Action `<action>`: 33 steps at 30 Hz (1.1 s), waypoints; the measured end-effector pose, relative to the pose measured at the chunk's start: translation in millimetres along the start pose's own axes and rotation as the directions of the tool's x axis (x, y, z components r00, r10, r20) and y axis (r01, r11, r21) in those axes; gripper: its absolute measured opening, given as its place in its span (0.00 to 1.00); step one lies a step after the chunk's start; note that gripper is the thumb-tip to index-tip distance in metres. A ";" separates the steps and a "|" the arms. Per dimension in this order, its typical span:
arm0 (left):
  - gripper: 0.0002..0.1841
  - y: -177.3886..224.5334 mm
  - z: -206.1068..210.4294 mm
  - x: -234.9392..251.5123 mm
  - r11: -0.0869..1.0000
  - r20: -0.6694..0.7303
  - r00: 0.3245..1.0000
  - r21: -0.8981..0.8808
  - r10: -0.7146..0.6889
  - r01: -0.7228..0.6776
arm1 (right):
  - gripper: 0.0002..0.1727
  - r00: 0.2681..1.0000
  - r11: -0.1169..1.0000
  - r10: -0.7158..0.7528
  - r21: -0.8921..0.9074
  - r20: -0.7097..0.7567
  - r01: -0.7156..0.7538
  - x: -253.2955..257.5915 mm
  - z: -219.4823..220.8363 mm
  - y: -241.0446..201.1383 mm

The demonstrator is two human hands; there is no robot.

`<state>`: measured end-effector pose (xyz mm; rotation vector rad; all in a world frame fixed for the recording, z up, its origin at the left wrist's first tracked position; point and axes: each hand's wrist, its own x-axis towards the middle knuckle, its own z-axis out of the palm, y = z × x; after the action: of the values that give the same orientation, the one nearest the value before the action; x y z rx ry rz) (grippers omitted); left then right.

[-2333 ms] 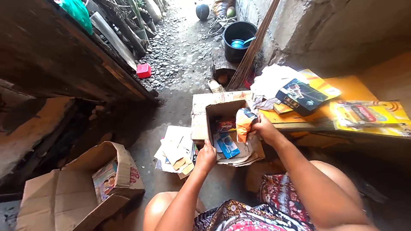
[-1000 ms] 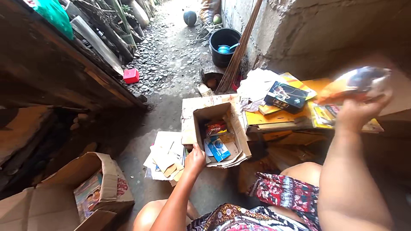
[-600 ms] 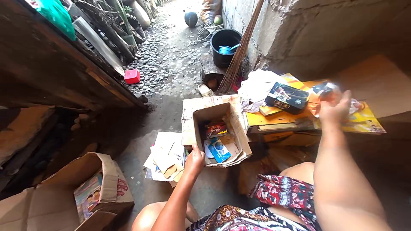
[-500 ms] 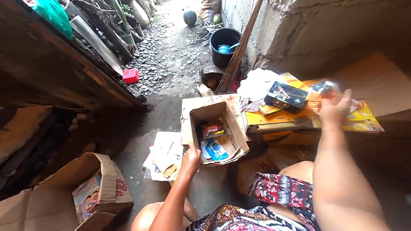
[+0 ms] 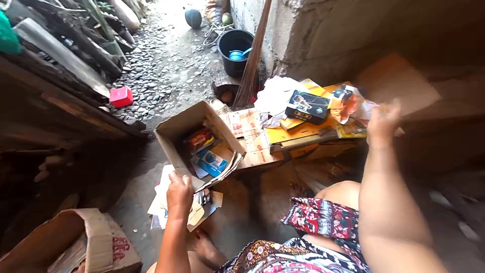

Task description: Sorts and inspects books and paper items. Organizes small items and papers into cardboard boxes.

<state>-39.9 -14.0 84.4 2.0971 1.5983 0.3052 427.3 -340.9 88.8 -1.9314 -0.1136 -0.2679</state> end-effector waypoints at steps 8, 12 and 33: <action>0.27 14.7 4.8 -4.3 0.999 -0.070 0.996 0.001 0.046 -0.046 | 0.40 0.996 0.995 0.081 0.055 -0.037 -0.079 3.2 -35.7 19.4; 0.25 21.2 20.8 -7.9 0.996 -0.039 0.996 0.023 0.086 -0.086 | 0.37 0.992 0.989 0.116 0.096 -0.047 -0.111 1.9 -46.6 21.5; 0.27 35.6 58.5 -24.5 0.971 0.216 0.972 0.196 0.096 -0.140 | 0.29 0.999 0.998 -0.043 0.041 -0.002 0.043 -6.9 -13.5 6.8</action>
<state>9.4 -58.4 54.7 2.3036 1.4394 -0.0450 420.3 -355.7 85.7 -1.8902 -0.1587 -0.2927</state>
